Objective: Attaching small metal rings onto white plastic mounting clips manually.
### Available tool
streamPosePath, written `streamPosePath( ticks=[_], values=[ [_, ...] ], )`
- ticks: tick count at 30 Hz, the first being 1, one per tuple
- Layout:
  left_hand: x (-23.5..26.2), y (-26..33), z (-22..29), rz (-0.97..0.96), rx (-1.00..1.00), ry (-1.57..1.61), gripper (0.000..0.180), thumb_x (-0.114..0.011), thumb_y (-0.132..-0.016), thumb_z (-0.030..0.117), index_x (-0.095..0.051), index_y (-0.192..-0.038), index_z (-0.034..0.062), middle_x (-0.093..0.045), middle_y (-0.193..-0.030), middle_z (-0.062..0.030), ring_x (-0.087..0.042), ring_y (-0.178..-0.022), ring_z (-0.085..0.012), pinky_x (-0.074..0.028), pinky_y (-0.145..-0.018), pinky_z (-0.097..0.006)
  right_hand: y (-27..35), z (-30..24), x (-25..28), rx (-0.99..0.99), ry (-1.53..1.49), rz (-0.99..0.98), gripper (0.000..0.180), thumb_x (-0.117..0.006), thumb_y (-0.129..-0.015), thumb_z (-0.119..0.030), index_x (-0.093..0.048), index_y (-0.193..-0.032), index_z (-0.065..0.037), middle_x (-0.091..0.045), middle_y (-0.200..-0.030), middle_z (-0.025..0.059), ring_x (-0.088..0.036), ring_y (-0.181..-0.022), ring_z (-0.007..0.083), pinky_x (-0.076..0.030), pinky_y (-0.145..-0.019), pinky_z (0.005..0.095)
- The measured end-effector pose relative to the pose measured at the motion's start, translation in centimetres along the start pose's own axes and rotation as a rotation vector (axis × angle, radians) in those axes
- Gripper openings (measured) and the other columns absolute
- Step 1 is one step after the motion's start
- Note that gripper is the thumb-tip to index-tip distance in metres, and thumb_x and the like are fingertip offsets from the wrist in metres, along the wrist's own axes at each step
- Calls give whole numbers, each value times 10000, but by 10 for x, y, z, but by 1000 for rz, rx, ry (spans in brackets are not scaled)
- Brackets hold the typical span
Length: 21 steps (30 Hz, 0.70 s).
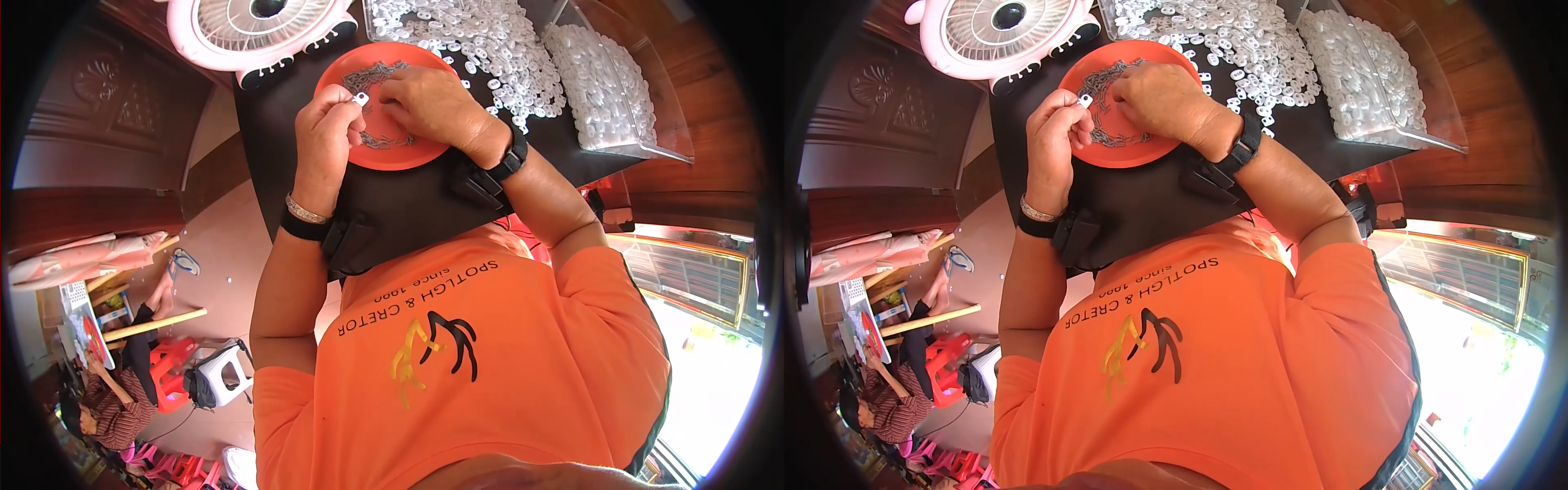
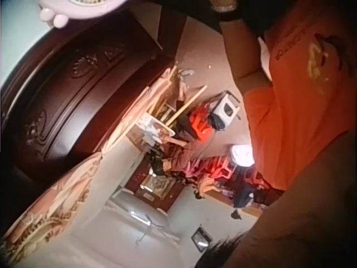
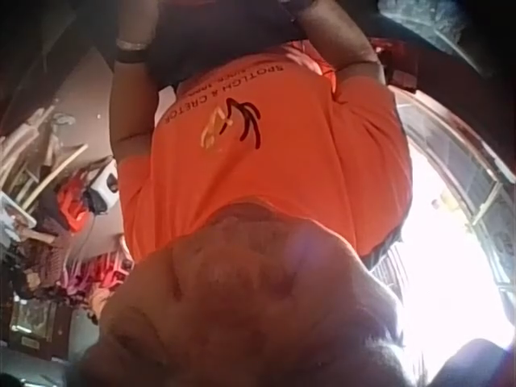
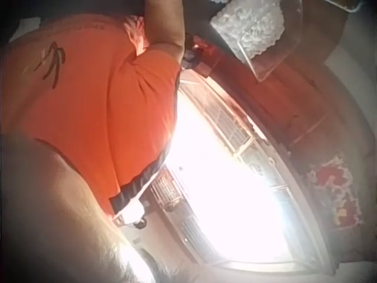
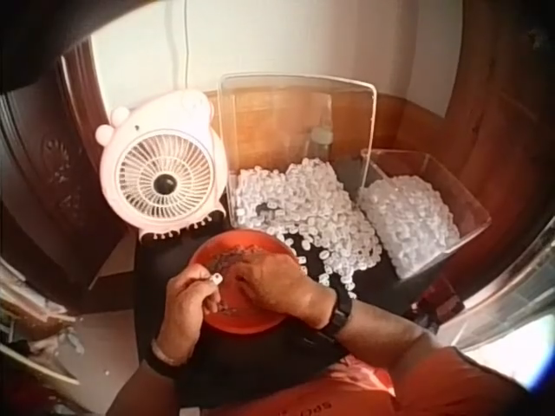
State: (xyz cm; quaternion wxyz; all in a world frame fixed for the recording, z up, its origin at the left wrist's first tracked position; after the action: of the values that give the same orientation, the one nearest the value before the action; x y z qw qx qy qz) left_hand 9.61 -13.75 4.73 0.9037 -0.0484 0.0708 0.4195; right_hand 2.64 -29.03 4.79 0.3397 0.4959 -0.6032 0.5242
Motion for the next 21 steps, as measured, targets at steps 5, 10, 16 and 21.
streamPosePath(
  ticks=[5,10,16,21],
  values=[
    [-1,0,-1,-16,6,-53,133,-505,-823,88,-520,-698,46,-530,-636,-20,-472,-537,-76,-363,-494,-207,-2,4,-3,45,113,-12,139,-593,-780,-168,-667,-865,-86,-649,-922,96,-626,-883,285,-514,-735,389],
    [-5,0,-2,-37,22,-110,144,-490,-823,109,-507,-687,65,-535,-627,-13,-465,-530,-72,-346,-499,-202,-7,-2,-21,84,297,8,147,-606,-752,-141,-655,-882,-92,-623,-888,82,-616,-859,253,-507,-725,370],
    [-2,-1,-2,-44,27,-124,152,-486,-829,112,-506,-686,64,-535,-633,-12,-465,-538,-71,-346,-508,-204,-8,3,-14,38,141,-5,157,-583,-769,-136,-649,-902,-85,-619,-873,90,-616,-837,275,-509,-705,377],
    [-1,0,3,-21,8,-98,161,-477,-837,117,-512,-691,59,-535,-639,-14,-464,-544,-70,-346,-513,-205,3,1,4,103,49,20,134,-599,-773,-173,-659,-825,-64,-634,-868,94,-629,-833,279,-514,-700,401]
  ],
)
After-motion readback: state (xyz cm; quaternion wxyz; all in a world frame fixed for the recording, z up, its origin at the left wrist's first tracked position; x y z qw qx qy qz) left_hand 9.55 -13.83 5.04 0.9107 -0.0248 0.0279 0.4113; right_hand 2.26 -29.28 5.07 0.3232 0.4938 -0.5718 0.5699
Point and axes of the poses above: each hand's wrist, its own y-axis away from the middle knuckle, its own x-axis out of the back of the hand, z = x × y, the point moved 2 cm from there along -y, towards the middle knuckle
